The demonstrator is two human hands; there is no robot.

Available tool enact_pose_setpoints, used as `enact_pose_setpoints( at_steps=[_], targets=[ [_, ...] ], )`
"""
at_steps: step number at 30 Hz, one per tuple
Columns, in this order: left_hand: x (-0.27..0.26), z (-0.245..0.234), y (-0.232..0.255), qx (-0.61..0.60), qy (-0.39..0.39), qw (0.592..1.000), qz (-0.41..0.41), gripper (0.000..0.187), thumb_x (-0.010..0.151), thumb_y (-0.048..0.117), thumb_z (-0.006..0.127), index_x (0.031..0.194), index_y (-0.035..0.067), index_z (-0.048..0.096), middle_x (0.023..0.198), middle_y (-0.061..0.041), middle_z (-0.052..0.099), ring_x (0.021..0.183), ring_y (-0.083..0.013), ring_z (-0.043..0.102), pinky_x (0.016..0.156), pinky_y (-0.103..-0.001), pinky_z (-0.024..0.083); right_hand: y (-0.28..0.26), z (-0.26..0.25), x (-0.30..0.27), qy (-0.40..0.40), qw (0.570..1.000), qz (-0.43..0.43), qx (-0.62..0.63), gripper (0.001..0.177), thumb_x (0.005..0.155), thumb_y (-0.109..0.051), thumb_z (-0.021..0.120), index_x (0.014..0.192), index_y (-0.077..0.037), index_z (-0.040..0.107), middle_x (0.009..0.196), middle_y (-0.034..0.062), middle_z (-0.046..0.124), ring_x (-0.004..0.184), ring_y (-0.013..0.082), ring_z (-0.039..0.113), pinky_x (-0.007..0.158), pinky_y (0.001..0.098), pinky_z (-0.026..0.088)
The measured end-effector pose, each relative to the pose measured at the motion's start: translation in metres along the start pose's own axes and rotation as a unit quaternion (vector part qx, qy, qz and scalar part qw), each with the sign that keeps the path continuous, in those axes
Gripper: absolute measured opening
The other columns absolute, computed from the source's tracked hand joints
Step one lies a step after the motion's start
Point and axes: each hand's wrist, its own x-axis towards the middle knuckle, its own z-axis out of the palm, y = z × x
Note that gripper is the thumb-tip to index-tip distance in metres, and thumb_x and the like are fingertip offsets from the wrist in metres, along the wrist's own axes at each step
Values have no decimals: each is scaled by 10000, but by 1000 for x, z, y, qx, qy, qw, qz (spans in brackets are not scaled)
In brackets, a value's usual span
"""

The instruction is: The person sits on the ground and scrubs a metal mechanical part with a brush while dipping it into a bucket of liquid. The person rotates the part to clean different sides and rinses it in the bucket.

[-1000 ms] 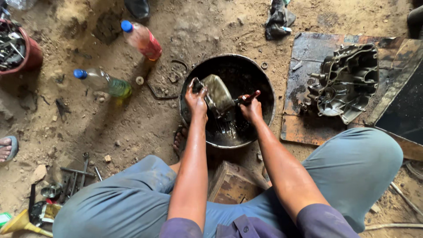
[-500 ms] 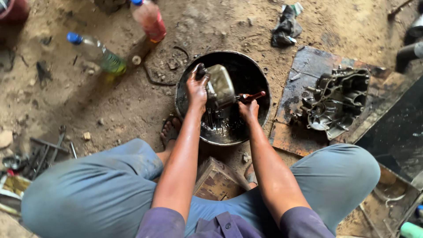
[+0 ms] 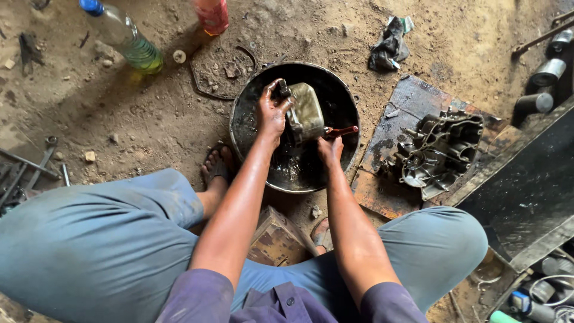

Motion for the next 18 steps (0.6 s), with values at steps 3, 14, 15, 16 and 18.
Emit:
enact_pose_setpoints(
  at_steps=[3, 14, 15, 16, 18],
  targets=[
    [-8, -4, 8, -115, -117, 982, -91, 896, 757, -67, 646, 1498, 330, 335, 1314, -138, 612, 1039, -230, 695, 844, -381, 609, 2, -3, 4, -6, 1000, 23, -6, 387, 816, -303, 793, 1116, -74, 710, 1053, 143, 773, 982, 284, 735, 908, 384, 547],
    [10, 2, -19, -84, -11, 995, -50, 680, 991, -4, 567, 1578, 250, 336, 1480, -119, 507, 1250, -262, 610, 986, -434, 554, 5, -2, 9, 9, 999, 41, 31, 575, 788, -302, 817, 1283, -69, 641, 1072, 150, 750, 949, 243, 713, 871, 374, 540],
    [8, 5, -14, -110, -42, 993, -27, 675, 995, -12, 561, 1579, 243, 339, 1508, -95, 474, 1299, -238, 597, 1036, -415, 562, 6, -2, 9, 5, 998, 45, 39, 535, 795, -301, 807, 1254, -67, 663, 1057, 147, 757, 941, 244, 713, 867, 372, 540],
    [4, 7, -7, -72, -63, 993, -63, 776, 930, -40, 597, 1563, 281, 283, 1451, -119, 511, 1253, -242, 601, 998, -412, 553, 6, -2, 8, 1, 998, 47, 47, 497, 801, -300, 797, 1225, -65, 685, 1043, 143, 764, 934, 246, 714, 863, 371, 540],
    [-10, 6, 8, 6, -104, 985, -134, 992, 798, -94, 669, 1530, 356, 172, 1338, -165, 585, 1160, -248, 609, 921, -406, 534, 7, -4, 10, 15, 998, 38, 47, 462, 798, -292, 798, 1188, -64, 701, 993, 121, 759, 890, 229, 705, 825, 362, 535]
  ],
)
